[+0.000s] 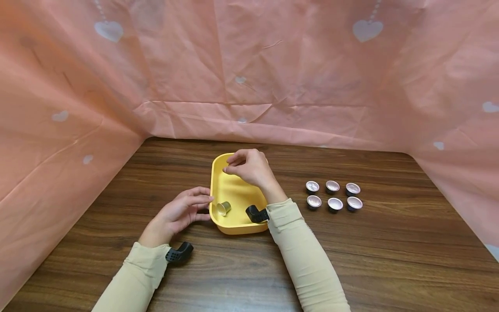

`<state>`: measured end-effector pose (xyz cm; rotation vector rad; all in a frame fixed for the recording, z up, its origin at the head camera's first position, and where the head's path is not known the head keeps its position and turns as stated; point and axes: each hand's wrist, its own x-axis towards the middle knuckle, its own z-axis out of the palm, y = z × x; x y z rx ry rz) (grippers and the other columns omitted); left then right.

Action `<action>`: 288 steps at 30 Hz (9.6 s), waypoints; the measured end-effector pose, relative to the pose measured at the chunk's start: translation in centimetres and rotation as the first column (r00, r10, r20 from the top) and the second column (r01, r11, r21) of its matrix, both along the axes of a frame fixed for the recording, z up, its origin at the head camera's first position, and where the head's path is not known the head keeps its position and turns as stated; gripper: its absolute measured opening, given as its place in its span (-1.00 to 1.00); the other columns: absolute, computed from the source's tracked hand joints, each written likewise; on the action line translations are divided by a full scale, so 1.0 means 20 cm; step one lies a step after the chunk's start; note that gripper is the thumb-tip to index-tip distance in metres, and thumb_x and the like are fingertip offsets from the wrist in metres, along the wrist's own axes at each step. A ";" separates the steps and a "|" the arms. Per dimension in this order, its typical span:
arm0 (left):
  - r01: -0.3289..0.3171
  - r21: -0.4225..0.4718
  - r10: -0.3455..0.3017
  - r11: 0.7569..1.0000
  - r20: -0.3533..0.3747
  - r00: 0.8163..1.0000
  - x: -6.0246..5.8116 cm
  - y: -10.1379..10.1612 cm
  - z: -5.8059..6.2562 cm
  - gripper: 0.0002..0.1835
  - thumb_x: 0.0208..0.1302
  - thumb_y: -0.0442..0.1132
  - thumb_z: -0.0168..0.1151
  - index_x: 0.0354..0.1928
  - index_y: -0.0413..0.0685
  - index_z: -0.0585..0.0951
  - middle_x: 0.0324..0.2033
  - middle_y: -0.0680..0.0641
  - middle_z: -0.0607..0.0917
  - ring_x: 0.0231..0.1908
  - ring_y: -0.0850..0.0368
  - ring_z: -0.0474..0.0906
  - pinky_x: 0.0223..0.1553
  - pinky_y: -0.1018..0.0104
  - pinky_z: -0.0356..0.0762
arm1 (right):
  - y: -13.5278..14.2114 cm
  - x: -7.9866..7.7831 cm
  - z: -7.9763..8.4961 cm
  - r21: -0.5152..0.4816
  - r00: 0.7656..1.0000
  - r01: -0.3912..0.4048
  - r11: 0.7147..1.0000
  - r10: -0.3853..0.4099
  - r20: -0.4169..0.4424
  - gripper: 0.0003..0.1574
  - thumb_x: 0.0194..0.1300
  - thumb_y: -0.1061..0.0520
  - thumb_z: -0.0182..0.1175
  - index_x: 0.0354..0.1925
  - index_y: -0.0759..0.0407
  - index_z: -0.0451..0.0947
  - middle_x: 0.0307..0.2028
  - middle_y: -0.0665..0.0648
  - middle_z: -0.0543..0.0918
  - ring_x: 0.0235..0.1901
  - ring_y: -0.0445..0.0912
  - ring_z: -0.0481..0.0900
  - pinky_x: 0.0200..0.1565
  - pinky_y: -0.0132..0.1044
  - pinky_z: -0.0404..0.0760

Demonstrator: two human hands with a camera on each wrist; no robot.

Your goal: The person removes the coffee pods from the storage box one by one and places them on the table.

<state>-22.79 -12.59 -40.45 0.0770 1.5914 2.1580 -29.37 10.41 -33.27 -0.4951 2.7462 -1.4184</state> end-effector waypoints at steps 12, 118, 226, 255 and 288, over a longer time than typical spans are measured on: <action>0.000 0.010 0.000 1.000 0.006 1.000 0.01 0.00 -0.01 -0.84 0.52 -0.42 0.15 0.05 -0.19 0.49 -0.23 0.00 0.68 -0.21 0.17 0.68 -0.15 0.22 0.79 | 0.00 0.00 0.00 0.043 1.000 0.009 0.999 -0.008 -0.020 -0.60 0.27 -0.01 0.55 0.01 0.15 0.80 -0.18 0.05 0.89 -0.16 -0.12 0.83 -0.11 -0.31 0.66; 0.028 0.005 -0.028 1.000 -0.015 1.000 -0.01 0.03 -0.01 -0.89 0.54 -0.40 0.11 0.00 -0.11 0.50 -0.21 0.03 0.70 -0.20 0.17 0.68 -0.17 0.26 0.78 | -0.04 0.00 -0.11 0.376 0.914 -0.395 0.838 0.402 0.062 -0.67 0.10 0.04 0.66 -0.19 0.04 0.77 -0.31 -0.05 0.79 -0.26 -0.25 0.68 -0.07 -0.36 0.67; 0.033 -0.006 -0.034 0.999 -0.024 0.999 0.05 -0.12 -0.03 -0.89 0.52 -0.38 0.16 -0.01 -0.08 0.55 -0.19 0.06 0.64 -0.16 0.20 0.66 -0.09 0.25 0.79 | 1.33 0.42 0.08 -0.191 0.933 0.326 0.926 -0.347 -0.091 -0.55 0.33 0.29 0.50 0.12 -0.02 0.71 -0.24 -0.40 0.79 -0.28 -0.48 0.73 -0.26 -0.61 0.61; 0.027 -0.028 -0.027 0.999 -0.009 1.000 0.04 -0.10 -0.02 -0.86 0.52 -0.40 0.16 0.03 -0.15 0.51 -0.21 0.00 0.68 -0.20 0.16 0.66 -0.15 0.25 0.79 | 1.57 0.35 -0.22 0.344 0.919 0.393 0.853 -0.377 -0.116 -0.45 0.29 -0.06 0.56 0.09 0.25 0.71 -0.16 0.14 0.87 -0.36 -0.56 0.56 -0.29 -0.57 0.48; 0.021 -0.162 -0.034 0.987 -0.078 0.996 0.01 -0.10 -0.01 -0.77 0.54 -0.28 0.23 0.12 -0.13 0.47 -0.14 -0.01 0.70 -0.16 0.13 0.71 -0.07 0.11 0.84 | 1.57 0.45 -0.05 0.543 0.956 0.276 0.793 -0.283 -0.072 -0.12 0.30 -0.13 0.51 0.33 0.40 0.49 0.07 0.49 0.76 0.04 0.36 0.73 -0.09 -0.07 0.63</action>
